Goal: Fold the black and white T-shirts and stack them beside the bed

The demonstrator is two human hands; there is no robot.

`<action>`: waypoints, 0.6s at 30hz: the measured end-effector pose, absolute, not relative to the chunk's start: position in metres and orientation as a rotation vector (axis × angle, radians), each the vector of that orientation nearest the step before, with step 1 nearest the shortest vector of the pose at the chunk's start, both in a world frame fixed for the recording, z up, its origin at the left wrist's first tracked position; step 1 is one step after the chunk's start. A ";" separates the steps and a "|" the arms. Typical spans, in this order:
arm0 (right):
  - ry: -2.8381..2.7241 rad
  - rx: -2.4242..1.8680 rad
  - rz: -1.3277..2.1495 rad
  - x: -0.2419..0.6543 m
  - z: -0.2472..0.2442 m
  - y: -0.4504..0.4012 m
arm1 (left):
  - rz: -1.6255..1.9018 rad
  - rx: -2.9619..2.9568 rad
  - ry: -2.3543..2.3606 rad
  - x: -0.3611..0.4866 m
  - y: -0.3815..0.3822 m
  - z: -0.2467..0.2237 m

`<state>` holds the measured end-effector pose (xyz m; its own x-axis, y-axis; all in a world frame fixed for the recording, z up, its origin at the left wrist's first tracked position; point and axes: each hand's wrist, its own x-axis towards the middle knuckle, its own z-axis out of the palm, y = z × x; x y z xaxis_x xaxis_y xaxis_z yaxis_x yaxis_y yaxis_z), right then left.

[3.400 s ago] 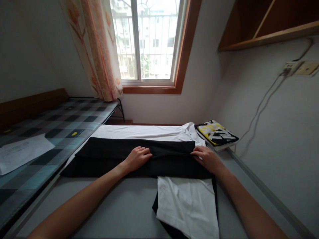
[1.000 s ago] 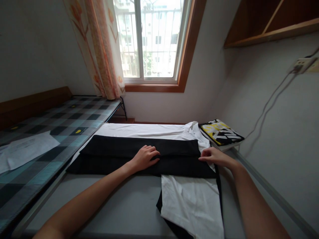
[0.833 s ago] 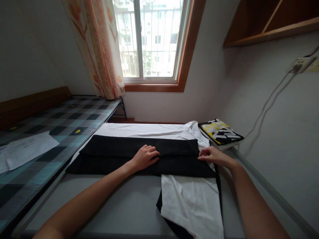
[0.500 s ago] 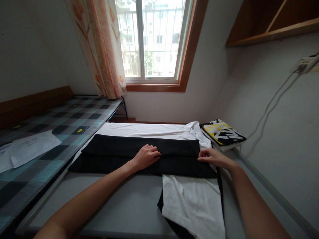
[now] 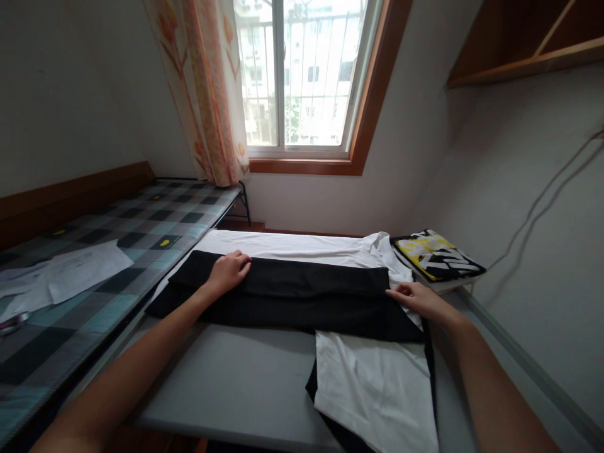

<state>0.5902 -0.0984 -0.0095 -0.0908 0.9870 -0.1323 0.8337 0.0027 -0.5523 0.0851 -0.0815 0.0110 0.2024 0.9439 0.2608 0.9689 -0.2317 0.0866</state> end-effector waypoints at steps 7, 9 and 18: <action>-1.829 -2.384 0.481 0.563 0.000 -0.100 | -0.050 -1.806 -2.437 -0.022 -0.090 0.018; -1.801 -2.442 0.376 0.549 0.005 -0.102 | -0.048 -1.789 -2.478 -0.037 -0.092 0.016; -1.664 -2.404 0.155 0.532 -0.011 -0.093 | -0.170 -1.839 -2.591 -0.057 -0.069 0.010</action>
<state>0.5315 -0.0932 -0.0105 0.3558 0.9339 0.0346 0.9114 -0.3386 -0.2340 -0.0568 -0.0685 0.0096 -0.3314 0.9431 0.0292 0.9388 0.3264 0.1103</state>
